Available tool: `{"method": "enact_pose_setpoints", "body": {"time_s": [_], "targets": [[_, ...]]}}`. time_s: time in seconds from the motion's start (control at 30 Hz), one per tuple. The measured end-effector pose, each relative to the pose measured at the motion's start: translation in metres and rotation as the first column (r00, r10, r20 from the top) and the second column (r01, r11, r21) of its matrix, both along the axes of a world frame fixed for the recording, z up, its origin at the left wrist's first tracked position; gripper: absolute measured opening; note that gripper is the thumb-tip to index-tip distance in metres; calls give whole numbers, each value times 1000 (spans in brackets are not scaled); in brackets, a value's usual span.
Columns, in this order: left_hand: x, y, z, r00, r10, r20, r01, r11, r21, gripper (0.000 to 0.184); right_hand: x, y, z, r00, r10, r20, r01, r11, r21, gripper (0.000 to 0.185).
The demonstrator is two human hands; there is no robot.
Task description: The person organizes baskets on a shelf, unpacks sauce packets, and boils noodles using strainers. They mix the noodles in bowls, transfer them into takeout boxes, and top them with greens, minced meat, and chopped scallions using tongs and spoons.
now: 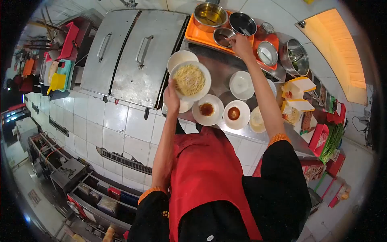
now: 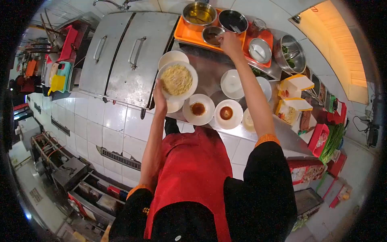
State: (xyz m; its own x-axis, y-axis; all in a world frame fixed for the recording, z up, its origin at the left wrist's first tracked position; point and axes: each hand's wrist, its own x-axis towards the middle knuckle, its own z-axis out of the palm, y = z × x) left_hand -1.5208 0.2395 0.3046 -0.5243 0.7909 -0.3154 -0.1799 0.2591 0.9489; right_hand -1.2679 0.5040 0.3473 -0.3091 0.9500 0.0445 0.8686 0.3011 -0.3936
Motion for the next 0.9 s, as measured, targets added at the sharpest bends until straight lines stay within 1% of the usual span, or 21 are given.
{"method": "enact_pose_setpoints", "body": {"time_s": [0.03,0.1,0.13,0.17,0.2,0.23,0.27,0.3,0.33,0.37,0.4,0.43,0.5,0.53,0.57,0.63,0.7,0.77,0.8,0.87,0.9], "targets": [[17,14,0,1000,7,-2,-7,1000,1,70,7,2,0,1000,7,-2,-7,1000,1,18],[40,36,-11,990,121,-71,-113,988,108,70,14,4,-9,976,-7,-216,-16,994,-105,18],[45,46,-10,988,134,-76,-126,986,108,70,20,7,-21,942,47,-333,-50,999,-1,17],[49,52,-6,990,87,-108,-75,991,110,69,23,3,-21,940,59,-336,-65,998,-6,17],[51,61,-4,990,41,-137,-25,993,113,69,25,-4,-17,897,-4,-442,-35,996,-81,16],[54,67,-2,989,55,-136,-41,993,108,69,28,-13,-14,843,-76,-532,-14,987,-162,17],[56,71,-3,994,25,-102,-12,993,120,68,24,-30,-6,807,-140,-573,-3,971,-240,14],[57,78,-3,997,-11,-70,20,990,139,68,16,-46,-4,810,-135,-571,-11,970,-243,14],[60,85,-13,1000,8,-8,-6,985,170,69,8,-61,-2,769,-55,-637,-52,988,-148,13],[61,88,-18,1000,9,-2,-8,985,171,69,2,-77,1,723,27,-690,-84,995,-49,12],[62,92,-21,1000,1,14,-3,983,183,69,-2,-86,16,818,38,-573,-38,999,12,10],[63,95,-23,1000,-6,29,0,980,199,69,-2,-82,22,823,42,-567,-39,999,17,10],[65,98,-27,999,-4,43,-5,979,204,70,-3,-68,25,871,75,-485,104,937,332,14],[64,100,-28,999,-5,48,-5,979,204,70,-1,-53,20,888,-17,-459,175,936,304,12],[63,100,-28,999,-7,49,-3,979,205,70,0,-38,13,889,-18,-458,177,935,306,12],[61,98,-28,1000,7,10,-8,987,162,71,2,-14,-4,990,76,-116,-10,874,487,15],[59,97,-30,1000,25,-18,-22,984,176,71,-2,-11,-8,997,52,-59,-20,895,446,17],[55,95,-31,998,52,-40,-43,982,186,71,-1,-21,-10,964,-66,-257,123,970,211,16],[52,94,-30,998,34,-57,-23,983,182,71,1,-26,-14,966,-62,-251,118,970,213,16],[50,90,-34,998,22,-66,-9,984,179,70,5,-40,-26,766,-188,-614,150,982,-113,12],[50,92,-41,994,40,-100,-19,979,201,69,1,-54,-30,757,-153,-635,102,988,-116,12]]}}
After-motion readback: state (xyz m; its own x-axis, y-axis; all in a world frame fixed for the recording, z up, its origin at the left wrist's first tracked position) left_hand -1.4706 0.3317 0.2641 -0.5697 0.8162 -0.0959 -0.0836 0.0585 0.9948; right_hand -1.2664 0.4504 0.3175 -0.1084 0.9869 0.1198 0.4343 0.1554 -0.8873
